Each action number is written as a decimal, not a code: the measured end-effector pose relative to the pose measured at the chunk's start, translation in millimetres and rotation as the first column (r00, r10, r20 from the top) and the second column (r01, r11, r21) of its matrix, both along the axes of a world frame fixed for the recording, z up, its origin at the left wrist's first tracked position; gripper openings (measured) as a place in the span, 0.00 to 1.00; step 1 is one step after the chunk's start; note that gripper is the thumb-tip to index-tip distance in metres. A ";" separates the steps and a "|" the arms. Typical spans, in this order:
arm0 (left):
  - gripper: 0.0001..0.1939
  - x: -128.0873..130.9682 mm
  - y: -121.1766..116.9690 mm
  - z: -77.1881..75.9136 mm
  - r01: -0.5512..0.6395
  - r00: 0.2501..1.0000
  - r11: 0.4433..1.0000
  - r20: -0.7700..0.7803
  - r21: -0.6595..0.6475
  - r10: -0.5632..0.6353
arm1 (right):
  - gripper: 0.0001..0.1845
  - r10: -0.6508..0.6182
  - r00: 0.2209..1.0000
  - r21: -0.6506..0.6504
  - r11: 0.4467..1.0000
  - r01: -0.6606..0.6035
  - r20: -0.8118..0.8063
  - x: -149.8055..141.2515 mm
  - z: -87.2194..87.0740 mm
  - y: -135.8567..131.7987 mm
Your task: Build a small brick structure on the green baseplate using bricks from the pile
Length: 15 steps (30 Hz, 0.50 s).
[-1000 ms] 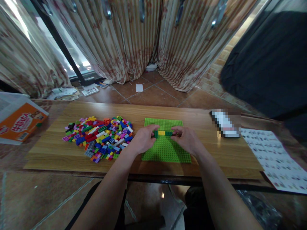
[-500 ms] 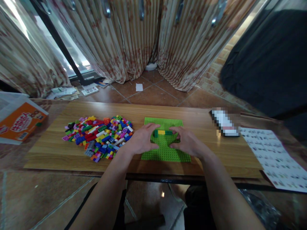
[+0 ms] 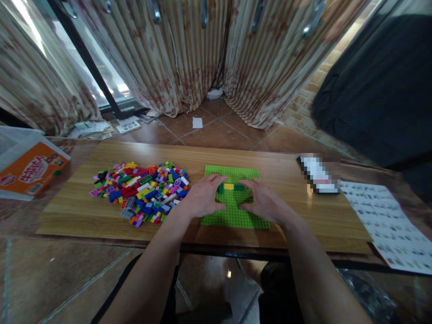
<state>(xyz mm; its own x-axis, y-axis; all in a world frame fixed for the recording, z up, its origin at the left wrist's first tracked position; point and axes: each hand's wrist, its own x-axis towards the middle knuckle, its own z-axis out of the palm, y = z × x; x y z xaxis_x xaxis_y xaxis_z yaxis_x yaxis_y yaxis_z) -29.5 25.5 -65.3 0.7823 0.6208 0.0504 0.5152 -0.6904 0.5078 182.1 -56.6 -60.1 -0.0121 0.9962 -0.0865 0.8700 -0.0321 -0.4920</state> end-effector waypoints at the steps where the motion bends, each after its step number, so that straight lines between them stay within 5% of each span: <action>1: 0.41 0.1 -0.2 0.2 0.000 1.000 1.000 -0.001 0.003 0.000 | 0.37 0.008 1.000 -0.004 1.000 -0.008 0.015 -0.2 0.3 0.0; 15: 0.41 0.8 0.3 2.4 -0.006 1.000 1.000 -0.013 -0.006 0.006 | 0.36 0.007 1.000 -0.018 1.000 -0.006 0.026 -1.1 2.0 0.1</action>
<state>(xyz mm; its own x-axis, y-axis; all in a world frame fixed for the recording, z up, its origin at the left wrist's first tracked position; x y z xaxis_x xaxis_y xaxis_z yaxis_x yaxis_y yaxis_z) -28.7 25.8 -62.9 0.7793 0.6256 0.0362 0.5259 -0.6843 0.5051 181.0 -56.5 -58.1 -0.0159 0.9943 -0.1050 0.8828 -0.0354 -0.4684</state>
